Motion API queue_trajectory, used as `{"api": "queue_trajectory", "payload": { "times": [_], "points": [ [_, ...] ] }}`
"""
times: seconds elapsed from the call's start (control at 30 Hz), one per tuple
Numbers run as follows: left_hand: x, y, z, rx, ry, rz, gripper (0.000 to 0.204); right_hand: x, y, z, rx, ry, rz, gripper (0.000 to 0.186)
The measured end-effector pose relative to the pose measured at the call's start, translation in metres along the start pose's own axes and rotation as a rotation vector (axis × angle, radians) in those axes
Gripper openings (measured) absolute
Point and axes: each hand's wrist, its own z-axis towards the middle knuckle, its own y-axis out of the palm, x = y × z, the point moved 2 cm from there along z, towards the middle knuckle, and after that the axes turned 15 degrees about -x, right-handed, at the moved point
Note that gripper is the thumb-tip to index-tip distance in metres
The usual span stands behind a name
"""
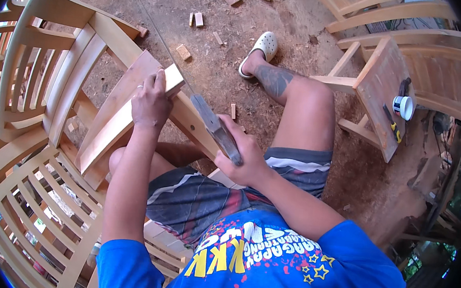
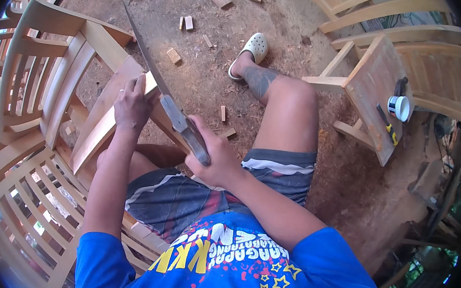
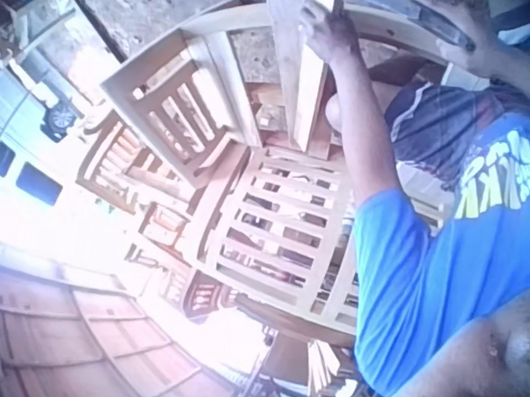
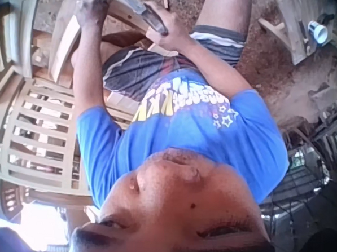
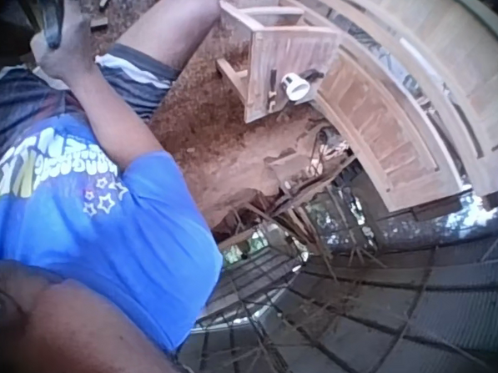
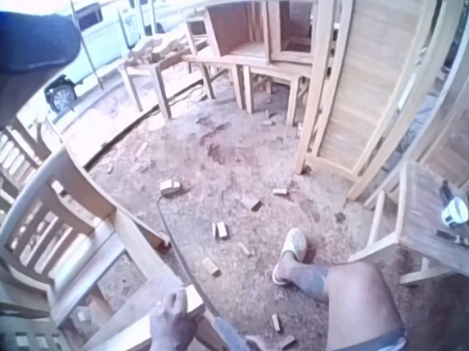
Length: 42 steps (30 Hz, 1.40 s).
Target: Measure, mark, and saw wooden slats to fit into a furniture frame.
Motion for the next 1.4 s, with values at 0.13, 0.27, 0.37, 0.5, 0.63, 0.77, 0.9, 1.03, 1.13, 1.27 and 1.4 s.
{"api": "queue_trajectory", "payload": {
  "times": [0.13, 0.27, 0.37, 0.5, 0.63, 0.77, 0.9, 1.03, 1.13, 1.27, 1.4],
  "points": [
    [0.005, 0.001, 0.005, 0.006, 0.004, 0.001, 0.062, 0.003, 0.001, 0.040, 0.011, 0.048, 0.014, 0.072],
    [-0.001, 0.004, 0.000, -0.013, -0.044, -0.001, 0.064, -0.001, 0.003, 0.007, -0.022, 0.041, 0.032, 0.072],
    [0.000, 0.001, 0.002, 0.020, -0.026, 0.006, 0.064, -0.001, 0.002, 0.003, 0.007, -0.001, 0.000, 0.072],
    [0.000, -0.001, 0.006, -0.010, -0.027, 0.006, 0.062, 0.008, 0.005, 0.032, 0.026, -0.030, 0.029, 0.069],
    [0.002, -0.002, 0.002, -0.039, -0.050, 0.006, 0.062, 0.003, 0.001, 0.000, 0.015, -0.044, 0.011, 0.070],
    [0.005, -0.002, 0.001, 0.012, -0.029, -0.004, 0.061, 0.010, 0.002, 0.000, 0.028, -0.076, 0.002, 0.073],
    [-0.001, 0.002, 0.002, 0.010, -0.047, -0.028, 0.067, 0.004, 0.004, 0.016, -0.026, 0.046, 0.033, 0.074],
    [-0.001, 0.003, 0.002, -0.013, -0.058, -0.026, 0.066, 0.007, 0.005, -0.025, -0.001, -0.020, 0.005, 0.076],
    [-0.001, 0.000, -0.001, 0.026, -0.032, 0.006, 0.057, 0.002, -0.001, -0.018, -0.035, 0.021, 0.012, 0.079],
    [0.008, 0.001, 0.007, 0.045, 0.012, -0.011, 0.053, 0.026, -0.006, 0.040, 0.043, -0.009, 0.050, 0.076],
    [0.004, -0.001, 0.003, -0.004, -0.073, -0.036, 0.060, 0.004, -0.036, 0.042, 0.259, -0.076, 0.038, 0.058]
  ]
}}
